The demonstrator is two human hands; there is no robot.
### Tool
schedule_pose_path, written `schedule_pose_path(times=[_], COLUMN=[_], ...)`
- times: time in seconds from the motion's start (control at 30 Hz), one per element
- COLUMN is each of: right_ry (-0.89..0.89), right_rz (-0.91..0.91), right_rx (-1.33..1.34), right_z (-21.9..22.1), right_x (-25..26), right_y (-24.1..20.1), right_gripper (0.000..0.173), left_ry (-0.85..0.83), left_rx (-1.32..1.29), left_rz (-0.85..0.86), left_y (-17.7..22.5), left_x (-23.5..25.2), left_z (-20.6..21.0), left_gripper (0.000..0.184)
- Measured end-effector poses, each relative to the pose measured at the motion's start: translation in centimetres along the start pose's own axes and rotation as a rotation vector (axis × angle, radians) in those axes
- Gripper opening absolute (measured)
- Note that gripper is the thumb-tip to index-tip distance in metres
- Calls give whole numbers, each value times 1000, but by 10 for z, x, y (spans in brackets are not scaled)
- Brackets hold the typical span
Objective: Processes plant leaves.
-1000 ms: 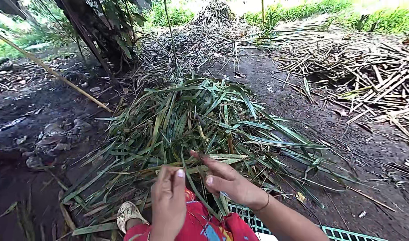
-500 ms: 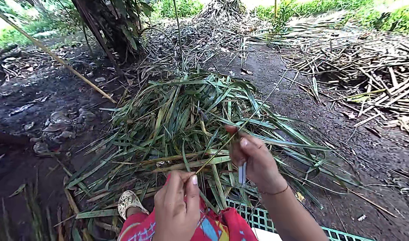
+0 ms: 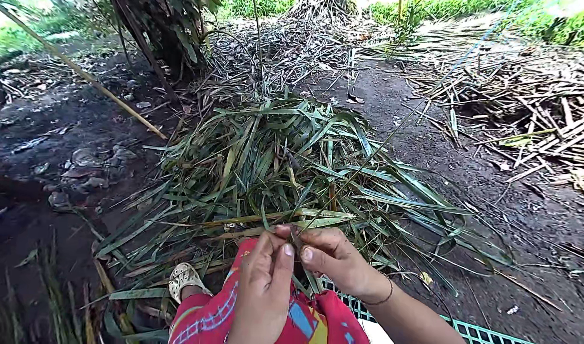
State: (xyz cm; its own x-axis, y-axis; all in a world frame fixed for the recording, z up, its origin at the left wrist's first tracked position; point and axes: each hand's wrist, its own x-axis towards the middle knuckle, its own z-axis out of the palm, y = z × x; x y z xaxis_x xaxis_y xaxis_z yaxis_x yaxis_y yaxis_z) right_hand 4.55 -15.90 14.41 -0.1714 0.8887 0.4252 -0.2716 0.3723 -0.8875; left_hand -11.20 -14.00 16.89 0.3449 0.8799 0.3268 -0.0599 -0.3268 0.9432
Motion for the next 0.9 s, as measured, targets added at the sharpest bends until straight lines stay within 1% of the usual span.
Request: schedule_pose_path(times=[0.07,0.1,0.17,0.2,0.23,0.27,0.33,0.4,0.43,0.5,0.57,0.63,0.7,0.73,0.8,0.87,0.9], right_ry=[70,140,275,307,298,245,62,-86,-116,-99,-16,126,215,224,139,-5,-45], right_rz=[-52,-77,-97,-82,-50,0,113,175,174,128,83,82,109,128,188,237,238], right_rx=[-38,-60,-45,-20,5,17,3,-13,-8,-23,-26,17,63,70,43,38,67], right_z=[-4,-10,-30,-39,-44,-45,-33,-17,-12,-11,-18,-32,-40,-38,-26,-9,-3], right_x=[2,4,9,10,10,7,0,-5,-6,-6,-3,3,8,9,6,0,-2], right_y=[-3,-4,-8,-11,-14,-17,-19,-14,-11,-9,-12,-18,-22,-22,-21,-16,-13], right_gripper=[34,33,35,36,35,36,39,36,34,30,33,31,31,32,36,39,36], left_ry=[-9,-24,-31,-27,-19,-7,6,-9,-29,-63,-79,-45,25,66,148,186,188], left_rx=[-50,-93,-183,-201,-190,-159,-104,-150,-200,-336,-384,-266,3,148,372,474,494], left_rz=[-47,-84,-150,-171,-179,-178,-162,-150,-162,-251,-313,-256,-121,-41,105,206,237], left_y=[1,1,-1,-1,-2,-2,-3,-3,-2,-1,-2,-2,0,-1,-6,-11,-11], left_x=[-2,-3,-6,-8,-8,-8,-6,-4,-4,-4,-4,-7,-9,-9,-7,-6,-7], left_z=[0,-1,-5,-7,-8,-8,-5,-2,-2,-3,-7,-9,-8,-7,-2,3,4], left_gripper=[14,17,22,23,23,22,20,18,20,24,25,24,17,14,17,20,20])
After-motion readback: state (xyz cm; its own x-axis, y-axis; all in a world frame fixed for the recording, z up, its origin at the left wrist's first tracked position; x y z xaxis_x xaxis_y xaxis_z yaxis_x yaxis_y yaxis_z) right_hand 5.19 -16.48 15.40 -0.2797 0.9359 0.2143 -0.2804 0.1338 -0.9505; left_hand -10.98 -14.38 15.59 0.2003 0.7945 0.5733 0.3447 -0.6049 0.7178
